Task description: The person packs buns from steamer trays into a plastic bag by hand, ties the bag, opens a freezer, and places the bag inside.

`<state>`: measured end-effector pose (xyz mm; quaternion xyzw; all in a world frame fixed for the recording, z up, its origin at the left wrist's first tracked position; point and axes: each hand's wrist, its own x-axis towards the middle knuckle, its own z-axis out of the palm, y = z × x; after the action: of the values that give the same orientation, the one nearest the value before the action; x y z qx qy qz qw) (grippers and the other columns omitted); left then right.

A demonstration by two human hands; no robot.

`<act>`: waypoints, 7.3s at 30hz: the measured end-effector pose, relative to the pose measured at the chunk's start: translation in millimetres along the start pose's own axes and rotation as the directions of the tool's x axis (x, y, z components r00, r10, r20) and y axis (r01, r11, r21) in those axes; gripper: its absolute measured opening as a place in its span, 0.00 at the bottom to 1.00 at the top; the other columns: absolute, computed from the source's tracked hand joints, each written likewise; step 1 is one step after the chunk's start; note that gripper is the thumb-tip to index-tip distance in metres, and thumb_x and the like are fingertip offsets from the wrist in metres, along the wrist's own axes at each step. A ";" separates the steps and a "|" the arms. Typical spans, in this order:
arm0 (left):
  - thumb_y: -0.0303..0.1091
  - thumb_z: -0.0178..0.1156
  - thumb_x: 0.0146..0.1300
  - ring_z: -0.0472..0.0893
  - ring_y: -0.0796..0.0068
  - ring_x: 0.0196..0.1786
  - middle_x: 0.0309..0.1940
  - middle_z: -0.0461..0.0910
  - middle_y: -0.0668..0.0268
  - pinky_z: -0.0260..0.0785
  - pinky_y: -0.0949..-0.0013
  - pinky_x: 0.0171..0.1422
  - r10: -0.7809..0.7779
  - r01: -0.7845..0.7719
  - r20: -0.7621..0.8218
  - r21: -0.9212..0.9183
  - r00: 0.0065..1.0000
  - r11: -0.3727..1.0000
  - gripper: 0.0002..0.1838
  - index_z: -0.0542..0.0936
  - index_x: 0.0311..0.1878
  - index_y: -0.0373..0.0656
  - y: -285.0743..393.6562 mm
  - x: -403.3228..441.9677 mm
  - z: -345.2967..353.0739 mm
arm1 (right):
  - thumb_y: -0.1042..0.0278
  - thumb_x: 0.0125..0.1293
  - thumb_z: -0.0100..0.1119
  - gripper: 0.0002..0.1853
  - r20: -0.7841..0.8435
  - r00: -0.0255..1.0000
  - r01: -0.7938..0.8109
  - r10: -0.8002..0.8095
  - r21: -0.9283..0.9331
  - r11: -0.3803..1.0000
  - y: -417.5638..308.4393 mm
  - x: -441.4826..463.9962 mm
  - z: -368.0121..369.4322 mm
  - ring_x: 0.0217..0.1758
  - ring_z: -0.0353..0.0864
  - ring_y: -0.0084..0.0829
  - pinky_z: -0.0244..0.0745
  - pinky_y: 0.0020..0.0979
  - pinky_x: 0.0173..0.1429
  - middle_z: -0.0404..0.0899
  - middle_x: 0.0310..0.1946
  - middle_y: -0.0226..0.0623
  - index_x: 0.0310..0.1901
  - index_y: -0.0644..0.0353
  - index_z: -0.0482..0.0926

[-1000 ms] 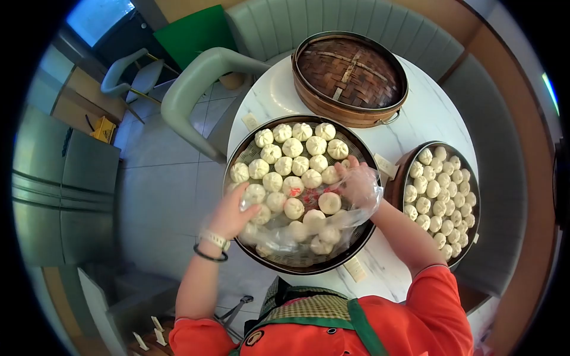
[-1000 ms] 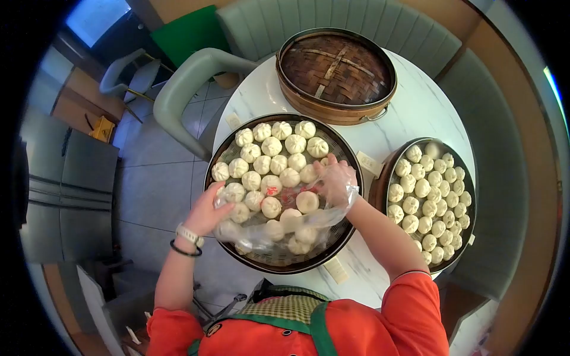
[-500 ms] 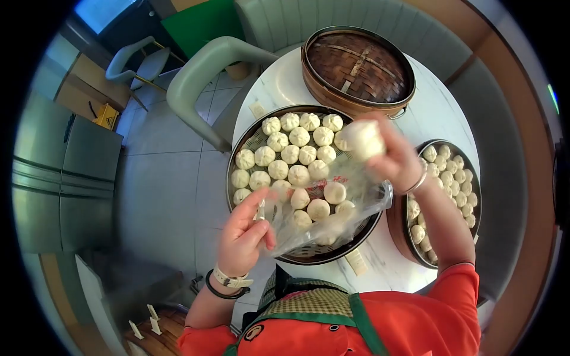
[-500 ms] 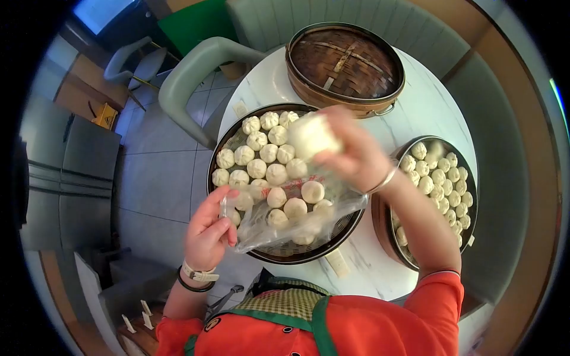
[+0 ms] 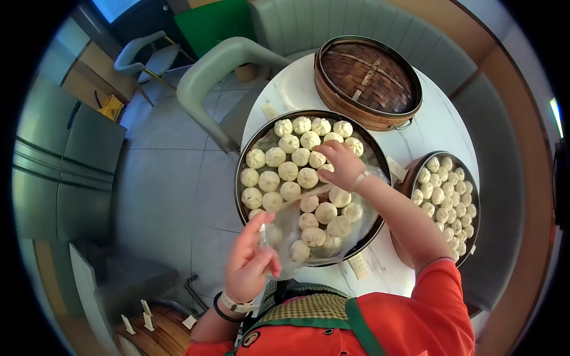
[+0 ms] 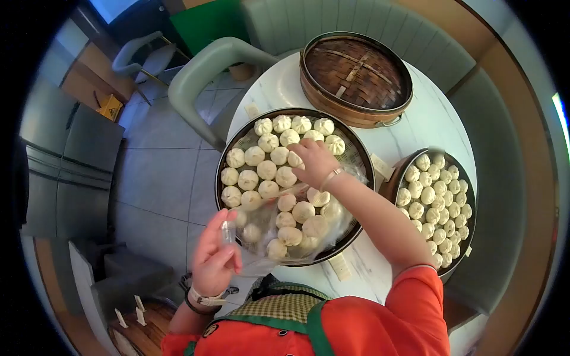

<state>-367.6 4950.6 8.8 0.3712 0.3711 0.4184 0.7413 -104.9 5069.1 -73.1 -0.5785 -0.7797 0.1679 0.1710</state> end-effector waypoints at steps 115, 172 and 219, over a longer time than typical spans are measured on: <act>0.22 0.45 0.61 0.75 0.63 0.48 0.69 0.42 0.60 0.69 0.62 0.53 -0.090 0.228 0.308 -0.451 0.947 0.863 0.35 0.42 0.69 0.43 -24.6 -45.9 -16.6 | 0.58 0.44 0.69 0.26 0.257 0.961 0.073 -0.102 0.120 0.990 -63.4 18.8 90.2 0.54 0.70 0.47 0.72 0.35 0.52 0.55 0.60 0.50 0.48 0.48 0.74; 0.31 0.50 0.62 0.74 0.73 0.44 0.70 0.41 0.59 0.52 0.58 0.68 -0.183 0.362 0.759 -0.074 0.624 0.929 0.37 0.42 0.69 0.40 -34.1 -46.2 9.5 | 0.70 0.50 0.61 0.22 0.229 0.882 0.359 -0.411 0.240 0.902 -91.0 -50.1 -94.1 0.44 0.73 0.41 0.70 0.38 0.44 0.73 0.37 0.39 0.50 0.55 0.71; 0.24 0.50 0.58 0.74 0.65 0.46 0.71 0.33 0.67 0.64 0.58 0.58 0.189 -0.042 0.367 -0.372 0.911 0.927 0.43 0.35 0.70 0.46 -1.6 -24.5 0.0 | 0.63 0.49 0.63 0.22 0.193 0.971 -0.205 0.141 0.364 0.909 -22.2 -16.8 -59.0 0.45 0.75 0.39 0.71 0.34 0.49 0.73 0.44 0.44 0.47 0.59 0.72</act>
<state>-376.3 4928.1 13.3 0.3293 0.1084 0.4384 0.8292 -91.9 5050.6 -11.9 -0.5855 -0.6890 0.3772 0.2003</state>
